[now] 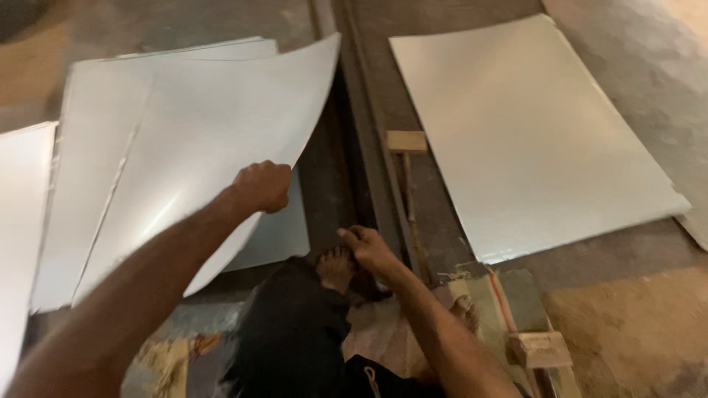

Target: The person repeatedly places rectangular metal sheets onto a metal bending jig and uses a wooden mallet to strike the edge, bending the sheet. After each bend, the sheet is moved aside and a new one is positioned for the same operation.

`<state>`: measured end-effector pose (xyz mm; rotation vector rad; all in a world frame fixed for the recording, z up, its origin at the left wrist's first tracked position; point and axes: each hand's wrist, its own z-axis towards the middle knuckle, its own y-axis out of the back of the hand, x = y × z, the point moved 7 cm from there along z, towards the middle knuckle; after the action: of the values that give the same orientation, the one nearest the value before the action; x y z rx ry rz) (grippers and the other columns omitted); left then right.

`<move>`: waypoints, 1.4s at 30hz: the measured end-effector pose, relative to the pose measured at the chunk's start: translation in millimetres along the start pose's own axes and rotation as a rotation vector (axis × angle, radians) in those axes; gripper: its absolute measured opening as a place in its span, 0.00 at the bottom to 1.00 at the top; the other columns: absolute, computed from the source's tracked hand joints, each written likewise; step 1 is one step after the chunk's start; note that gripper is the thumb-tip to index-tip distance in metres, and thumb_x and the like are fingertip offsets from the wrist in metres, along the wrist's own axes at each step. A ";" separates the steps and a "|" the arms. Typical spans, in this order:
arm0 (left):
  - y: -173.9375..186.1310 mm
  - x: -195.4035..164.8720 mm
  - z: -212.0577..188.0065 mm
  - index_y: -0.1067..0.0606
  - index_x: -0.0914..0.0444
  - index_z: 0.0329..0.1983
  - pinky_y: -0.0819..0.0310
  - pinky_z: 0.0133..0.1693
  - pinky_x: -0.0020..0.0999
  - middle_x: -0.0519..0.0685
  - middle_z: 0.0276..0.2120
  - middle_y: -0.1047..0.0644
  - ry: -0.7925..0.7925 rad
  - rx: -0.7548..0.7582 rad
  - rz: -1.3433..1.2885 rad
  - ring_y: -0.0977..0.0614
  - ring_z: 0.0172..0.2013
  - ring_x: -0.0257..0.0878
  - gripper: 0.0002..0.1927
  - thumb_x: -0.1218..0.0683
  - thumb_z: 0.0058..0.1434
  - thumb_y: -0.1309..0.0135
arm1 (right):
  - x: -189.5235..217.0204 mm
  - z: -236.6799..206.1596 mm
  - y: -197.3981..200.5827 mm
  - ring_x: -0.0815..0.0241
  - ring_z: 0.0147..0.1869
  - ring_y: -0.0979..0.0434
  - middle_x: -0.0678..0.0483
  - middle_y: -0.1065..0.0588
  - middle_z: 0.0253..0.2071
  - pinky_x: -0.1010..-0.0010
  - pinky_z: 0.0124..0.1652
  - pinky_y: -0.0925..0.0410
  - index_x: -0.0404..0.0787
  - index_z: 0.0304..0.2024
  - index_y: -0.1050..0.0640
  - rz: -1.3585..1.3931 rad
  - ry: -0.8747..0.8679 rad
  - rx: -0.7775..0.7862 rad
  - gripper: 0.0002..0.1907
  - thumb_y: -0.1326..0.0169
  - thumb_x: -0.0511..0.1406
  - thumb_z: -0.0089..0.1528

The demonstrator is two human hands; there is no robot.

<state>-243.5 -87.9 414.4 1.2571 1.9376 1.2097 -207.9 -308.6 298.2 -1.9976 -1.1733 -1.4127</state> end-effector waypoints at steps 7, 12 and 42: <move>3.5 129.2 -205.7 0.21 0.56 0.47 0.18 0.40 0.48 0.55 0.42 0.18 0.090 -0.108 0.287 0.15 0.43 0.52 0.15 0.64 0.59 0.45 | -23.3 36.4 -48.7 0.53 0.41 0.24 0.49 0.24 0.41 0.55 0.41 0.28 0.36 0.49 0.25 0.357 -0.154 0.053 0.23 0.48 0.50 0.68; -63.3 199.7 -314.8 0.21 0.51 0.49 0.16 0.36 0.42 0.48 0.39 0.17 0.111 -0.341 0.281 0.14 0.38 0.45 0.15 0.62 0.61 0.43 | -16.4 71.3 -97.6 0.46 0.45 0.22 0.43 0.23 0.45 0.49 0.46 0.26 0.38 0.53 0.29 0.615 -0.169 0.135 0.25 0.50 0.52 0.68; -491.5 346.2 -360.5 0.39 0.57 0.72 0.24 0.53 0.60 0.54 0.69 0.34 0.521 -0.334 -0.198 0.28 0.64 0.59 0.38 0.59 0.57 0.42 | 18.9 224.4 -561.1 0.54 0.47 0.22 0.46 0.26 0.54 0.61 0.40 0.24 0.45 0.74 0.44 -0.165 -0.248 0.501 0.36 0.49 0.37 0.65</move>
<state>-889.7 -0.1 157.4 0.6005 2.0230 1.7880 -544.0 174.0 157.7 -1.7739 -1.6419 -0.8343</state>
